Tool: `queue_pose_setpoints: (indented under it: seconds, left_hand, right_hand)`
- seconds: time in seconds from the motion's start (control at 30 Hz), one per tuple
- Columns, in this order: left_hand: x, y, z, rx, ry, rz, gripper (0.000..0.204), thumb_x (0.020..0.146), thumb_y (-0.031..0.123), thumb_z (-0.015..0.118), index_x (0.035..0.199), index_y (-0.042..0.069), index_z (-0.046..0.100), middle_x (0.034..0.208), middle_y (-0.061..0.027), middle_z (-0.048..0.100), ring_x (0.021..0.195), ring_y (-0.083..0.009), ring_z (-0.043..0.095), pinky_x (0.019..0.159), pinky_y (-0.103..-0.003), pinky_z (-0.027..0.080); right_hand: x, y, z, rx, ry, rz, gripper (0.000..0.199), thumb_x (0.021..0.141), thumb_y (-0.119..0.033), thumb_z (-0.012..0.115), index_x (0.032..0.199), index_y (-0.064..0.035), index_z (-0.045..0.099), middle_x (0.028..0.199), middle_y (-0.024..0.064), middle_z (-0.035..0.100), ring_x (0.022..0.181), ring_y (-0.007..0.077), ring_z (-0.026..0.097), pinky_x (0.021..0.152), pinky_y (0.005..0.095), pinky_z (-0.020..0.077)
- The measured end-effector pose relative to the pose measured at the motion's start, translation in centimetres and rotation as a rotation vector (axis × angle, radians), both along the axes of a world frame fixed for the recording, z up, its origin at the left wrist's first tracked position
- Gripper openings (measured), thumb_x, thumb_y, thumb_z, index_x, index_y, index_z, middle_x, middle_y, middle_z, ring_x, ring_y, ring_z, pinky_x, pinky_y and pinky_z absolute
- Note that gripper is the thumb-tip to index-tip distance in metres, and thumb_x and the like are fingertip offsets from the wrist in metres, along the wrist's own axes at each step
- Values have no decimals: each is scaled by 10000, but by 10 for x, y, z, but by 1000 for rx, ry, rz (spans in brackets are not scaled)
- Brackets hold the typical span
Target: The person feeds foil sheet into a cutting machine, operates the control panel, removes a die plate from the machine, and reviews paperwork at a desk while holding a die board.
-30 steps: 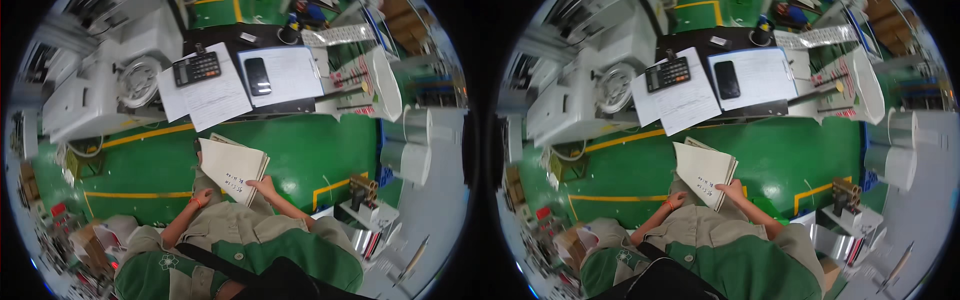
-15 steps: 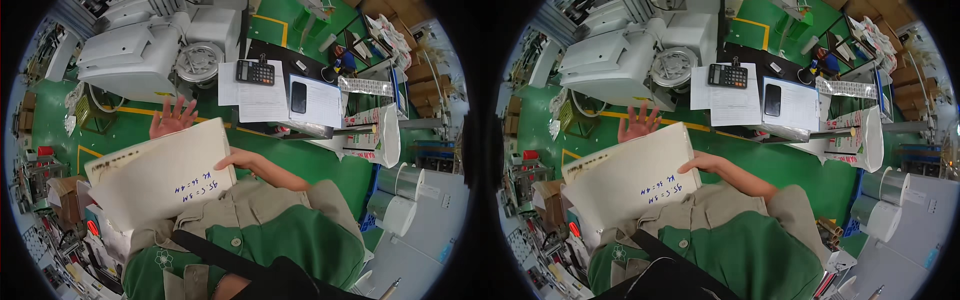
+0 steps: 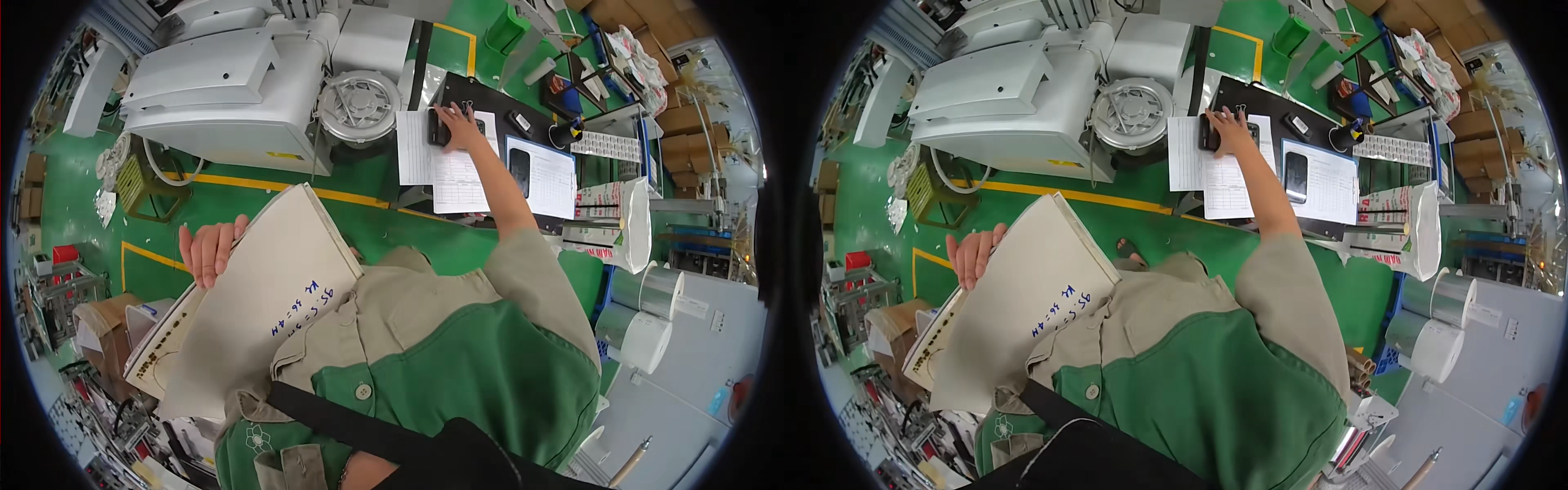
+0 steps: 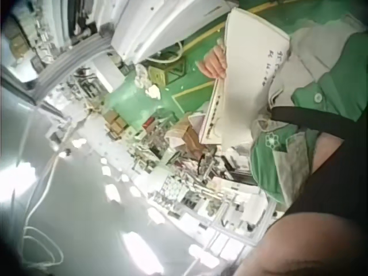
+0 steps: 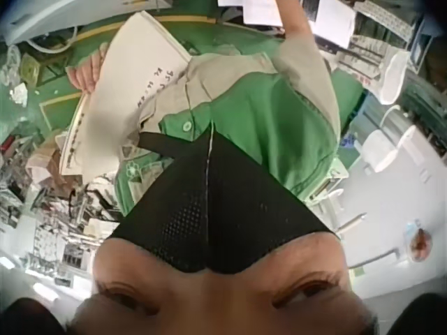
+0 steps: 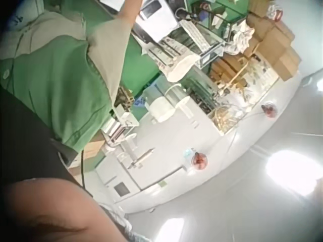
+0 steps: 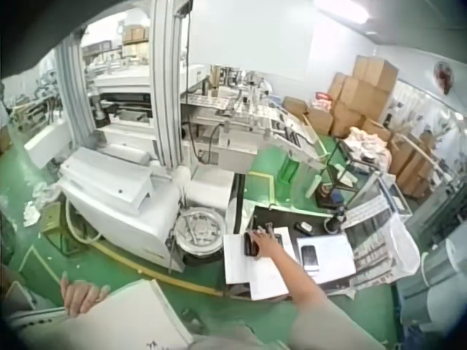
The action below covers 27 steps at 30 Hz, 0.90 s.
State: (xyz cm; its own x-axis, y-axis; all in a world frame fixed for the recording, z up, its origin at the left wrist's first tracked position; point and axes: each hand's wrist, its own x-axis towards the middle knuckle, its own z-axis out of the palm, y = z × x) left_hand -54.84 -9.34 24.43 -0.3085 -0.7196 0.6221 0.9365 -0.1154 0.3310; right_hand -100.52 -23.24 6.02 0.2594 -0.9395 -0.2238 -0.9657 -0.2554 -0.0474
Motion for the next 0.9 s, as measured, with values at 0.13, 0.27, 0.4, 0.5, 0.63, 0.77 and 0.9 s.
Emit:
queue_pose_setpoints:
  seconds: [0.13,0.27,0.4,0.5,0.63,0.77,0.9]
  left_hand:
    - [11,-2,-3,8,-20,24,669,924,292,99,477,185,585,596,52,619,683,-84,525,840,-265,260]
    - [6,-10,0,29,-33,18,673,925,287,99,471,183,584,582,56,613,673,-85,524,848,-267,263]
    - [-7,-15,6,75,-21,44,674,926,285,104,454,185,575,563,58,609,673,-90,541,851,-275,270]
    - [-18,-19,12,76,-21,40,675,925,288,104,451,187,575,567,56,612,678,-94,552,852,-281,272]
    - [-37,-34,8,46,6,-12,679,922,295,99,458,187,584,587,53,620,680,-100,556,851,-289,272]
    - [-52,-38,15,55,5,-8,682,921,297,99,458,188,588,595,58,621,677,-100,549,836,-286,269]
    - [-57,-35,19,73,-18,8,679,922,293,107,447,194,582,580,63,614,666,-93,542,835,-280,267]
  right_hand:
    - [2,-3,-4,56,-49,3,1137,408,-308,797,1368,-250,191,1305,100,353,1249,298,292,968,653,134]
    - [-32,32,10,-232,-145,-269,1102,428,-295,774,1367,-236,200,1277,146,354,1183,319,365,943,670,156]
    - [-80,56,14,39,19,-476,1098,409,-257,762,1360,-216,215,1251,152,368,1202,318,341,931,691,131]
    - [-109,67,6,70,73,-524,1123,418,-252,780,1369,-221,184,1315,157,315,1240,313,300,931,688,131]
    - [-139,82,-15,93,22,-543,1122,468,-267,797,1380,-161,152,1389,161,231,1277,319,244,963,640,151]
    - [-61,123,-29,-157,-361,-103,961,682,-586,589,1385,-107,142,1409,167,178,1309,299,178,1014,540,170]
    - [-3,164,-41,-52,-282,-56,879,688,-513,620,1373,-140,215,1433,78,173,1315,242,185,1042,463,177]
